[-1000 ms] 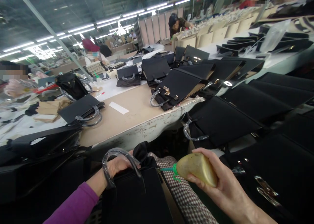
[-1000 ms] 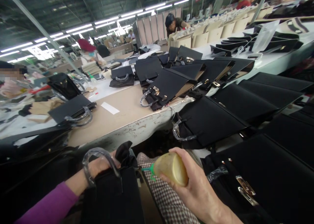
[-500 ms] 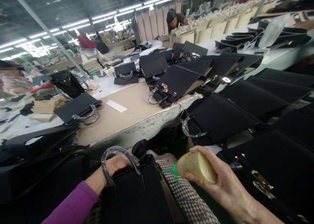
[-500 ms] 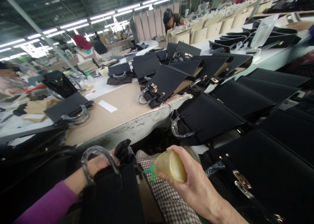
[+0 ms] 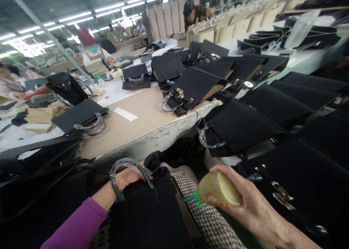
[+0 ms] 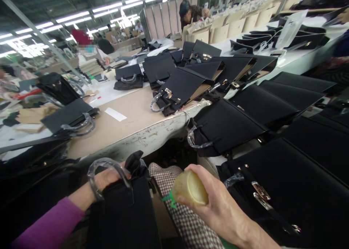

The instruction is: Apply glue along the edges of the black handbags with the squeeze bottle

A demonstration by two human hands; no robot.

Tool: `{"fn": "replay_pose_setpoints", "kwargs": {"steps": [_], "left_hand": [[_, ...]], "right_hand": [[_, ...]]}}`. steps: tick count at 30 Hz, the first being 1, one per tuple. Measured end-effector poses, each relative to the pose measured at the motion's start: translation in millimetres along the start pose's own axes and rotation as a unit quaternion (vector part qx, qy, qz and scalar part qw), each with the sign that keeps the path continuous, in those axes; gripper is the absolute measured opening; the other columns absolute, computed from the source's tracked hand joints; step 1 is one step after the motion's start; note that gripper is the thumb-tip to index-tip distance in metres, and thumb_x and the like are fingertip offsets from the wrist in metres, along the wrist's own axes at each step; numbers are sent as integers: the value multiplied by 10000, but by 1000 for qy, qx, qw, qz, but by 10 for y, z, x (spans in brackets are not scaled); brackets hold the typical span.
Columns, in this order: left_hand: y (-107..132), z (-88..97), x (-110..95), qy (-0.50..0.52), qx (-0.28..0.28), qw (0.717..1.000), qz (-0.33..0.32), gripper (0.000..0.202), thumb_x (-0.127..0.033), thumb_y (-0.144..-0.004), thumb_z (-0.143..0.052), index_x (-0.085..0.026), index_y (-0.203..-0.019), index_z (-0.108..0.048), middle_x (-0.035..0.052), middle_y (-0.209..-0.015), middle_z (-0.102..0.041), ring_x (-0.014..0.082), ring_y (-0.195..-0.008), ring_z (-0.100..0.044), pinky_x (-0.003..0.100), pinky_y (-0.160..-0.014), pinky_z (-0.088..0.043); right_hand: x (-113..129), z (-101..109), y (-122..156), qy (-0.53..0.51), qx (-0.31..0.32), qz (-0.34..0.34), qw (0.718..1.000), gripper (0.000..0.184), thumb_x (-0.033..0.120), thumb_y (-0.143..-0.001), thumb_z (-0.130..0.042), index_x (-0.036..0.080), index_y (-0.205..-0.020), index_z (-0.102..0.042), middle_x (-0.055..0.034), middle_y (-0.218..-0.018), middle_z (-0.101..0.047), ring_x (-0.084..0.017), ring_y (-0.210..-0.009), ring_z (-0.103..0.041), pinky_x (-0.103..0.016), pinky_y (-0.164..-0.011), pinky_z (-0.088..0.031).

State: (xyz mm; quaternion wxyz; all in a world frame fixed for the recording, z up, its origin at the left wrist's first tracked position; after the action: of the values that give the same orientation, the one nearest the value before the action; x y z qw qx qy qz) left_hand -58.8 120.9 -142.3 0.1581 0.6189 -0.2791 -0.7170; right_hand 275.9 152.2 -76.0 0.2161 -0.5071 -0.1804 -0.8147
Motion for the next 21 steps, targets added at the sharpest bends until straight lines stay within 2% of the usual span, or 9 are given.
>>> {"fn": "replay_pose_setpoints", "kwargs": {"steps": [5, 10, 16, 21], "left_hand": [[39, 21, -24, 16, -26, 1000, 3, 365, -284, -540, -788, -202, -892, -738, -3, -749, -728, 269, -840, -644, 365, -773, -518], [66, -1, -136, 11, -49, 999, -7, 348, -211, -508, -787, -208, -852, -733, -8, -826, -794, 317, -982, -699, 376, -913, -549], [174, -87, -199, 21, -51, 998, 13, 332, -264, -592, -740, -190, -911, -685, -54, -715, -775, 221, -704, -674, 323, -689, -526], [172, -93, -258, 7, -41, 999, 8, 329, -244, -564, -763, -189, -875, -673, -67, -685, -739, 205, -743, -644, 308, -740, -506]], "right_hand": [[-31, -2, 97, 7, 20, -12, 1000, 450, 545, -943, -780, 331, -1280, -573, 27, -1041, -743, -214, -842, -730, -340, -741, -586], [-112, -17, 195, 18, 27, -29, 999, 460, 547, -935, -788, 328, -1282, -580, 27, -1027, -746, -209, -805, -716, -342, -717, -568], [-125, -39, 269, 20, 57, -26, 998, 448, 500, -925, -820, 317, -1267, -595, 18, -1079, -729, -216, -868, -714, -344, -761, -567], [-147, -80, 362, 32, 92, -14, 995, 433, 417, -944, -810, 313, -1291, -574, 9, -1129, -723, -226, -949, -714, -351, -827, -553]]}}
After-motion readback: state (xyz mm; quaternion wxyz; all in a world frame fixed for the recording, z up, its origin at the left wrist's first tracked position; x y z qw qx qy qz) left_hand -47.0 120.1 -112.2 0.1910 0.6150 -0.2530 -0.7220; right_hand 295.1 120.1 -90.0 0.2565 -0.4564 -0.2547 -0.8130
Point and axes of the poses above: each hand's wrist, its own y-axis away from the middle knuckle, its own z-axis out of the back of the hand, x = y × z, the point moved 6 cm from there along -y, towards the middle knuckle
